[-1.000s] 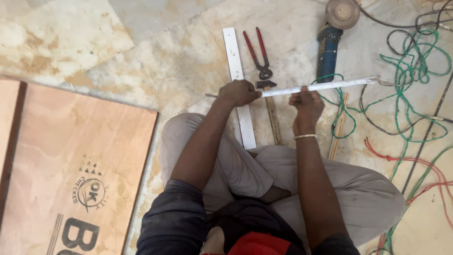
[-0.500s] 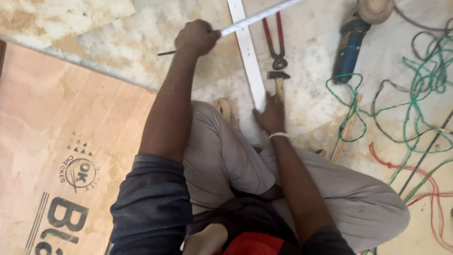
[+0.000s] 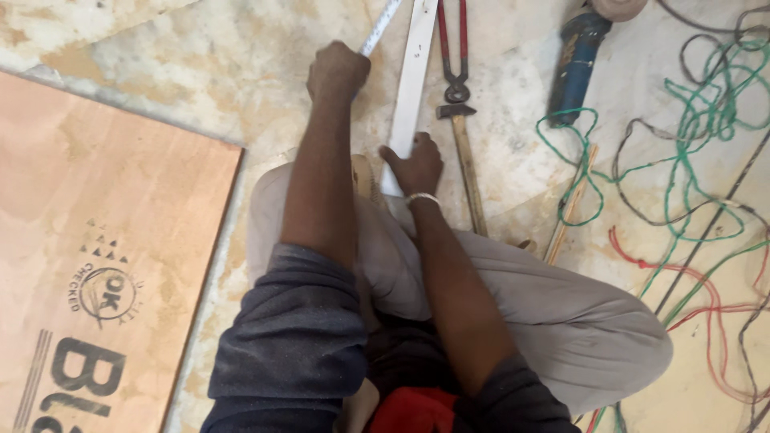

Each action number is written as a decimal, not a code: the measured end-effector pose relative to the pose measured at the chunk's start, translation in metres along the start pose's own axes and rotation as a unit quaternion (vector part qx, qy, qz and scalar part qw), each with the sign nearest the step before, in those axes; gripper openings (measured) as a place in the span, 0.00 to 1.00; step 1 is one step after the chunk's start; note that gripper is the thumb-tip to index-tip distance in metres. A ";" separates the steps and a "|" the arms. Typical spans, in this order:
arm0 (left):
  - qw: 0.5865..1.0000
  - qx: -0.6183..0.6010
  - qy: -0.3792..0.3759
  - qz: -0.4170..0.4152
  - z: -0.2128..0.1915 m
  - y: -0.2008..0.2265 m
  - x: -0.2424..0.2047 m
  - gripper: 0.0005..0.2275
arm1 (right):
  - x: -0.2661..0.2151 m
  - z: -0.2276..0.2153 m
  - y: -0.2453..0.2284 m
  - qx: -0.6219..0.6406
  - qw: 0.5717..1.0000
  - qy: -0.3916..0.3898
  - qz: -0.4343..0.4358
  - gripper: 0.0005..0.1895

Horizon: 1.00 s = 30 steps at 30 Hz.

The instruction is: The person uses an angle grinder on a metal bracket and then measures and marks a piece of wood using a ruler and adhesive tape.

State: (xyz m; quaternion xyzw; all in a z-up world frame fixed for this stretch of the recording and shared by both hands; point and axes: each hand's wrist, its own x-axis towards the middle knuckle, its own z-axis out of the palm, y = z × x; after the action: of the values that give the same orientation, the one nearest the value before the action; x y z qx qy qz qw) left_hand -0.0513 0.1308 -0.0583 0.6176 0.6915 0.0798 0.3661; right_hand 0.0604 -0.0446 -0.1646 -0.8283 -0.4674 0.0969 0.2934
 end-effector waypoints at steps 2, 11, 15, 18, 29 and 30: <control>1.000 -0.005 0.002 -0.008 0.019 0.002 -0.010 0.16 | 0.013 0.011 -0.008 0.092 0.991 -0.088 0.052 0.28; 0.999 0.038 -0.006 -0.019 0.020 0.007 0.017 0.16 | 0.028 0.038 0.017 0.280 0.931 -0.218 -0.088 0.38; 0.998 0.062 -0.017 -0.023 0.022 0.005 0.021 0.16 | 0.024 0.034 0.020 0.278 0.928 -0.238 -0.077 0.34; 0.996 0.075 -0.026 -0.048 0.016 0.003 0.025 0.16 | 0.028 0.035 0.022 0.297 0.921 -0.242 -0.070 0.33; 0.994 0.098 -0.013 -0.042 0.020 -0.009 0.033 0.16 | 0.037 0.032 -0.012 0.092 0.960 -0.154 -0.215 0.38; 0.994 0.102 -0.008 -0.033 0.022 -0.009 0.033 0.16 | 0.042 0.034 -0.015 0.024 0.950 -0.114 -0.289 0.40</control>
State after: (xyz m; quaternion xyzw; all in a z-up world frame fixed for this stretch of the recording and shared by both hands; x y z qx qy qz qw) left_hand -0.0445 0.1514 -0.0925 0.6291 0.7131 -0.0081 0.3093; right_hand 0.0577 0.0093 -0.1790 -0.6335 -0.7148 0.1128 0.2740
